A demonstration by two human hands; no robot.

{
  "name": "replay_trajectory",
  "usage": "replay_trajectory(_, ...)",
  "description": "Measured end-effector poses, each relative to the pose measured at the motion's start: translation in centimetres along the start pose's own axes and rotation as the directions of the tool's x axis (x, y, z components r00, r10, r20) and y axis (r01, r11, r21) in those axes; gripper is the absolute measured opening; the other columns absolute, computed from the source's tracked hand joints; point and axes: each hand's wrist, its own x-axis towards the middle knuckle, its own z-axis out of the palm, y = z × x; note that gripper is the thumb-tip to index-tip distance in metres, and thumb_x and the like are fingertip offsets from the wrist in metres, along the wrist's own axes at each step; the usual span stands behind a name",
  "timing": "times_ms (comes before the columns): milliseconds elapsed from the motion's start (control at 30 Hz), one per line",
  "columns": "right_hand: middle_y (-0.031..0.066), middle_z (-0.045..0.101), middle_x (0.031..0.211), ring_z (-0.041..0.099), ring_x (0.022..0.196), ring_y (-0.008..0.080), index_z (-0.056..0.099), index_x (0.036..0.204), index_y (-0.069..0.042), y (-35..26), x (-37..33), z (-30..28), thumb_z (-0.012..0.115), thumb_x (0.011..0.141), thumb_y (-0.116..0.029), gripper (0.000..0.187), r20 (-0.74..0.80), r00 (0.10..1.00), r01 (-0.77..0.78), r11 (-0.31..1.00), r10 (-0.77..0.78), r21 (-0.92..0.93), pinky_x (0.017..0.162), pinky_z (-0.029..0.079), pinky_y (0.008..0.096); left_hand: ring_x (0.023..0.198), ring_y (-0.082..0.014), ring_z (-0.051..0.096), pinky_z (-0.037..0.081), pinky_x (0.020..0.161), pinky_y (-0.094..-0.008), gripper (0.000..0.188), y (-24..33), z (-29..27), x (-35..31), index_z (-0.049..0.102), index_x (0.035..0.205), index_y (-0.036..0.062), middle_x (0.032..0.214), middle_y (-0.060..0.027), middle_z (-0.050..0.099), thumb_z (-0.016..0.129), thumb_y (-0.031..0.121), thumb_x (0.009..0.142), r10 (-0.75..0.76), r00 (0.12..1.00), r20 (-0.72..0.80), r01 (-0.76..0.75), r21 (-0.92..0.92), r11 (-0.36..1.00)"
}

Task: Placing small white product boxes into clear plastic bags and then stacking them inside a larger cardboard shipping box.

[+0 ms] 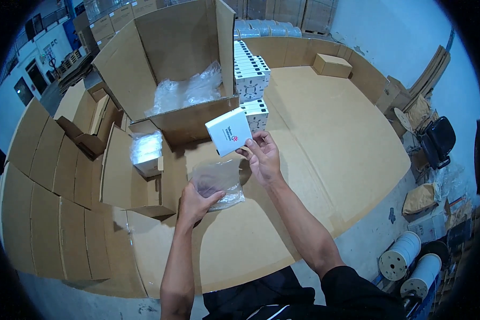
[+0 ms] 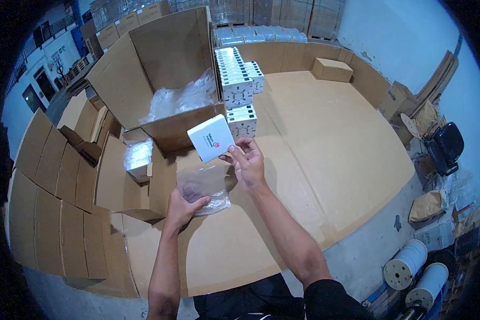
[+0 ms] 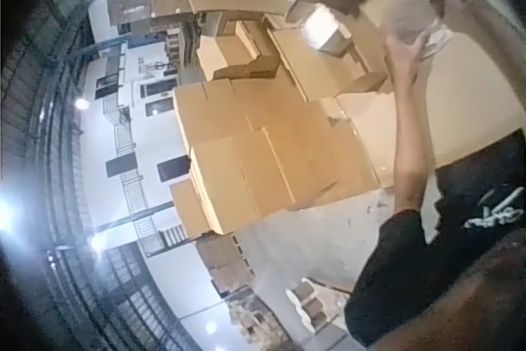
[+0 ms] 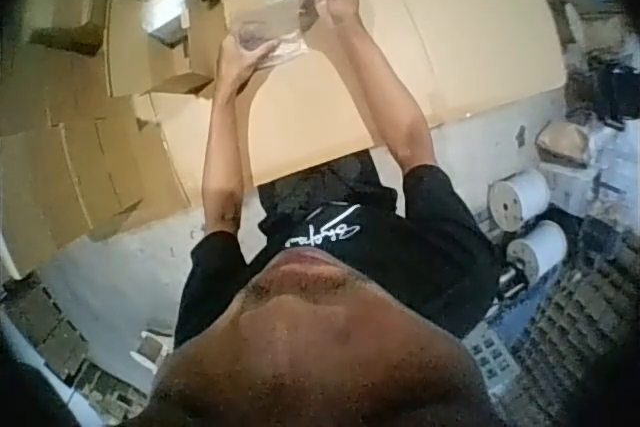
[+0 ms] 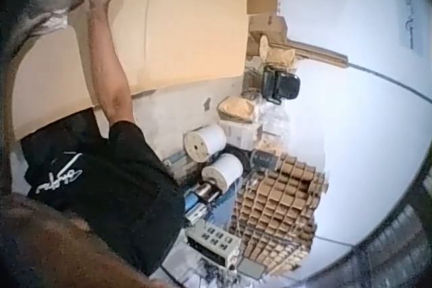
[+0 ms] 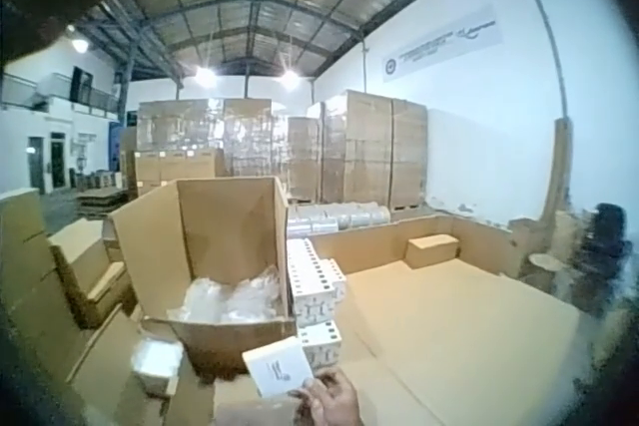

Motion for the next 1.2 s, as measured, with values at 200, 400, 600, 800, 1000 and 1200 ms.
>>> replay_trajectory(200,0.0086,0.063,0.113,0.065,0.107,0.0228,0.055,0.113,-0.007,0.8,0.3,-0.6,0.066,0.097,-0.002,0.020,0.064,0.998,0.027,1.000,-0.027,-0.008,0.095,0.056,0.0442,0.095,-0.0216,0.071,0.057,0.088,-0.0358,0.051,0.0,-0.1,0.0,0.063,0.118,-0.0033,0.105,-0.0141,0.073,0.087,0.010,0.075,0.016,1.000,-0.009,-0.016,-0.010,1.000)
replay_trajectory(400,0.0097,0.064,0.113,0.065,0.107,0.0213,0.056,0.113,-0.005,0.7,0.3,-0.8,0.067,0.096,-0.001,0.020,0.091,0.995,0.035,0.997,-0.028,-0.074,0.096,0.055,0.0428,0.094,-0.0202,0.071,0.057,0.087,-0.0350,0.051,0.1,-0.1,0.1,0.062,0.119,-0.0028,0.105,-0.0135,0.072,0.086,0.008,0.075,-0.007,1.000,-0.002,0.007,-0.074,0.997)
replay_trajectory(600,0.0118,0.066,0.116,0.064,0.109,0.0203,0.056,0.111,-0.004,0.6,0.3,-0.6,0.068,0.095,-0.002,0.020,0.122,0.992,0.008,0.992,0.008,-0.129,0.097,0.054,0.0406,0.097,-0.0198,0.071,0.057,0.088,-0.0350,0.053,-0.5,-0.6,0.3,0.060,0.121,-0.0019,0.110,-0.0133,0.071,0.086,0.007,0.076,-0.018,1.000,0.001,0.018,-0.090,0.996)
replay_trajectory(800,0.0129,0.066,0.117,0.064,0.109,0.0195,0.056,0.110,-0.004,0.5,0.2,-0.6,0.069,0.094,-0.003,0.020,0.147,0.989,0.000,0.991,0.020,-0.131,0.096,0.053,0.0378,0.100,-0.0221,0.071,0.055,0.092,-0.0356,0.054,-0.2,-0.5,0.3,0.061,0.121,-0.0014,0.109,-0.0131,0.072,0.087,0.008,0.075,0.029,1.000,-0.008,-0.029,-0.048,0.998)
replay_trajectory(1000,0.0115,0.068,0.114,0.065,0.106,0.0177,0.057,0.109,-0.005,0.3,0.1,-0.4,0.070,0.093,-0.002,0.021,0.152,0.987,-0.023,0.990,0.044,-0.137,0.094,0.053,0.0340,0.103,-0.0227,0.071,0.054,0.094,-0.0371,0.057,-0.3,-0.6,0.2,0.062,0.123,-0.0024,0.112,-0.0145,0.073,0.088,0.010,0.073,0.016,0.999,-0.044,-0.015,0.017,1.000)
replay_trajectory(1200,0.0101,0.069,0.109,0.064,0.102,0.0150,0.059,0.107,-0.004,0.8,0.3,-1.2,0.071,0.091,0.000,0.021,0.152,0.986,-0.034,0.973,0.070,-0.227,0.091,0.052,0.0303,0.105,-0.0237,0.071,0.054,0.096,-0.0374,0.061,-0.1,-0.5,0.2,0.062,0.126,-0.0012,0.114,-0.0153,0.073,0.088,0.010,0.072,0.009,0.999,-0.041,-0.007,0.056,0.998)
